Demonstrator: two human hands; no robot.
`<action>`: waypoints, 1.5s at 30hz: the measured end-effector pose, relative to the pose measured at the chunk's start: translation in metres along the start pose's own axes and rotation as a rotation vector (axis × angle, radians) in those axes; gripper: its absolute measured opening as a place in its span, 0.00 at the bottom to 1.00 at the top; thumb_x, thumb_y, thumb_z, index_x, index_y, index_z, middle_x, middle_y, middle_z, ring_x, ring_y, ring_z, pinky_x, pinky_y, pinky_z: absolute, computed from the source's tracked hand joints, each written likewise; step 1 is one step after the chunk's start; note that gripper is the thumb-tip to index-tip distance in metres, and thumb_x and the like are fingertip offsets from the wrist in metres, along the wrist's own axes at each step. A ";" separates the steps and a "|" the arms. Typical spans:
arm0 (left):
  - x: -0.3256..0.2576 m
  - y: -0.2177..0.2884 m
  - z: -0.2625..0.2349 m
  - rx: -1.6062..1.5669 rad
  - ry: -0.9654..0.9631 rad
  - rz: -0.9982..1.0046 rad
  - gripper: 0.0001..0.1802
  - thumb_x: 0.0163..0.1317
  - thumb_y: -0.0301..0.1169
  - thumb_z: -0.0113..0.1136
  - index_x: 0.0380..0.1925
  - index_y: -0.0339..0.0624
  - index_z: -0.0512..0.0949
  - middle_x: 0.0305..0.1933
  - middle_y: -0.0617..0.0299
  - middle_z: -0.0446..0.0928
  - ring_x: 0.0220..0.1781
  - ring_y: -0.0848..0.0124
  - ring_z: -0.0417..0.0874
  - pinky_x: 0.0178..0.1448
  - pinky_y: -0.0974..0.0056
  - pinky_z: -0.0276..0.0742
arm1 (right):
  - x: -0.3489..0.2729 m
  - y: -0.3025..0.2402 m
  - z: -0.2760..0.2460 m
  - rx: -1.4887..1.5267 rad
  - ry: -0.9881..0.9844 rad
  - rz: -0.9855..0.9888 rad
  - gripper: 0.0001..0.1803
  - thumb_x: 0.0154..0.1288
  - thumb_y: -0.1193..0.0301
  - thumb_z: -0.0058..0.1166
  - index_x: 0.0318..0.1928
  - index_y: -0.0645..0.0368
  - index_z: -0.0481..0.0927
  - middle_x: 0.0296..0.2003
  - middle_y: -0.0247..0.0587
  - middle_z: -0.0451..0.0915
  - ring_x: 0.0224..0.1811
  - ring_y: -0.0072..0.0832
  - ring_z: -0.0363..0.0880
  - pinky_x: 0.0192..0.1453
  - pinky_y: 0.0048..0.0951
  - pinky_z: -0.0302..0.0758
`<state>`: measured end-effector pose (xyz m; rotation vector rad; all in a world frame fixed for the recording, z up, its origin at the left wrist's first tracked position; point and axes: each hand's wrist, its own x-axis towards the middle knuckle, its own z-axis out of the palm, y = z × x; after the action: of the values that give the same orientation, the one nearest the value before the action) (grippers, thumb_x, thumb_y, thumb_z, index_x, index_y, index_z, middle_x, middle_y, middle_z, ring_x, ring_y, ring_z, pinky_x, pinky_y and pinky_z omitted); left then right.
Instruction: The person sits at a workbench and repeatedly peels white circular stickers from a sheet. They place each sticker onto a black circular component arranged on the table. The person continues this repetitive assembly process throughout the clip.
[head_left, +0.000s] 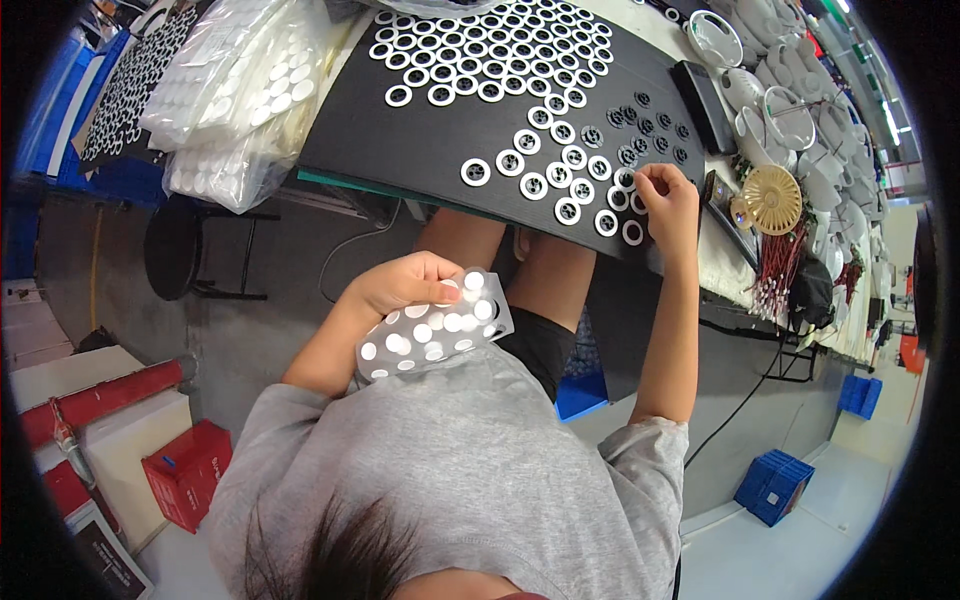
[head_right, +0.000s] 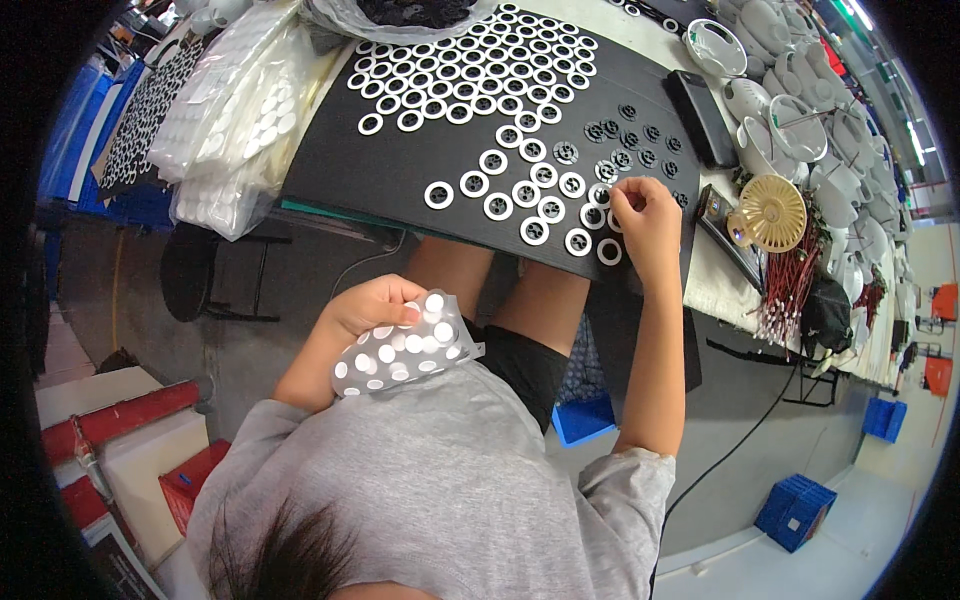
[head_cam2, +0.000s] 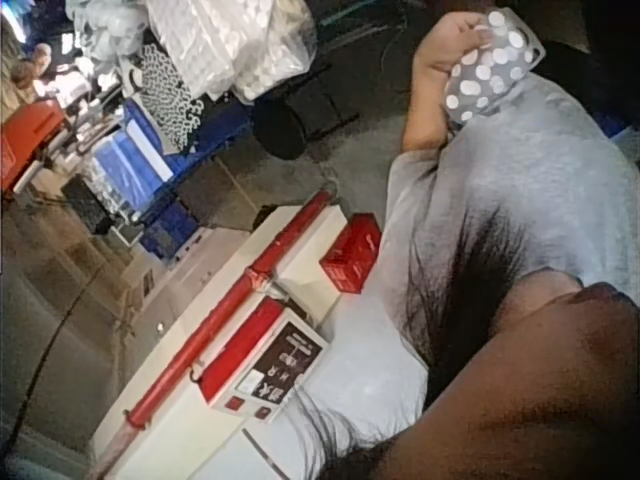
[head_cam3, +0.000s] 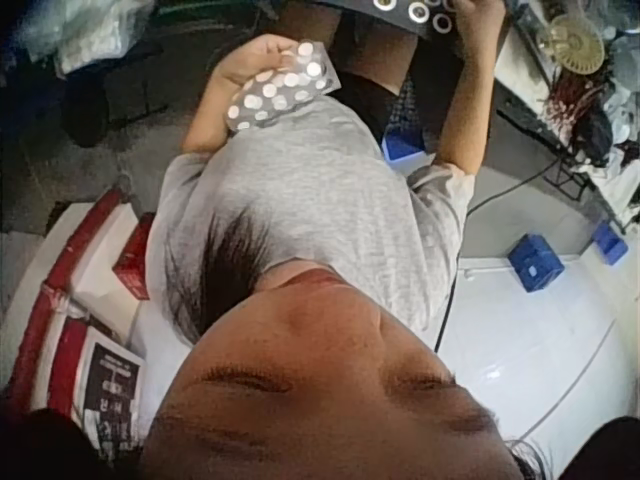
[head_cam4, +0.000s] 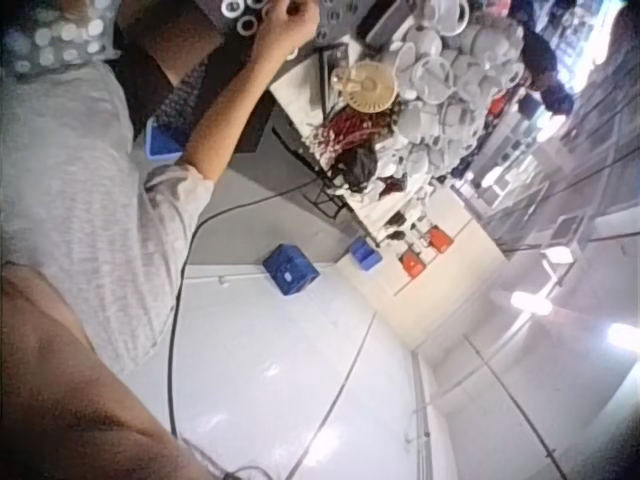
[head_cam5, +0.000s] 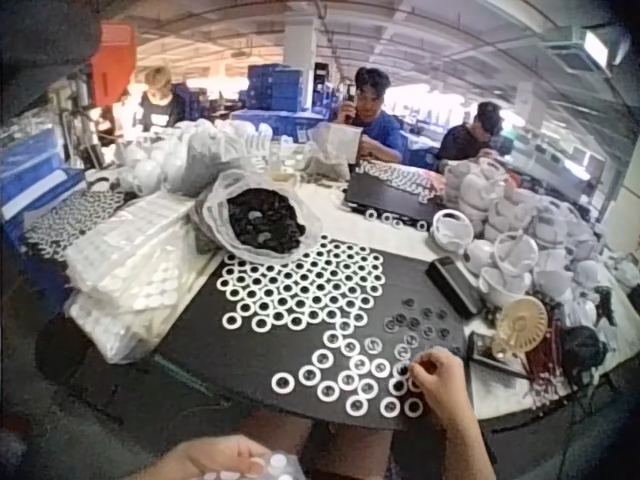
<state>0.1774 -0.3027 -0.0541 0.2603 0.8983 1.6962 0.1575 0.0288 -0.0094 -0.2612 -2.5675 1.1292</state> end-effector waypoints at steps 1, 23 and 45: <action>0.000 0.000 0.001 -0.003 -0.002 -0.002 0.15 0.57 0.31 0.57 0.39 0.30 0.74 0.35 0.62 0.77 0.33 0.81 0.76 0.38 0.76 0.71 | 0.001 0.000 0.000 -0.020 0.007 0.001 0.07 0.51 0.73 0.55 0.29 0.66 0.76 0.24 0.40 0.75 0.23 0.24 0.71 0.30 0.24 0.69; 0.003 0.000 0.004 0.065 0.025 -0.012 0.12 0.57 0.33 0.57 0.34 0.33 0.75 0.31 0.66 0.76 0.31 0.83 0.73 0.36 0.77 0.69 | -0.004 -0.005 0.001 -0.171 0.093 -0.119 0.07 0.49 0.73 0.56 0.31 0.62 0.78 0.28 0.42 0.73 0.32 0.35 0.72 0.39 0.32 0.68; 0.015 0.013 0.024 0.984 0.101 -0.040 0.25 0.46 0.36 0.62 0.41 0.32 0.68 0.36 0.50 0.76 0.38 0.64 0.78 0.40 0.65 0.71 | -0.122 -0.091 0.060 0.102 -0.411 -0.504 0.18 0.44 0.76 0.58 0.40 0.60 0.73 0.38 0.41 0.71 0.39 0.37 0.69 0.41 0.32 0.66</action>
<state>0.1768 -0.2798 -0.0332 0.8000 1.7534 1.1145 0.2455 -0.1088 -0.0067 0.6726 -2.6610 1.1945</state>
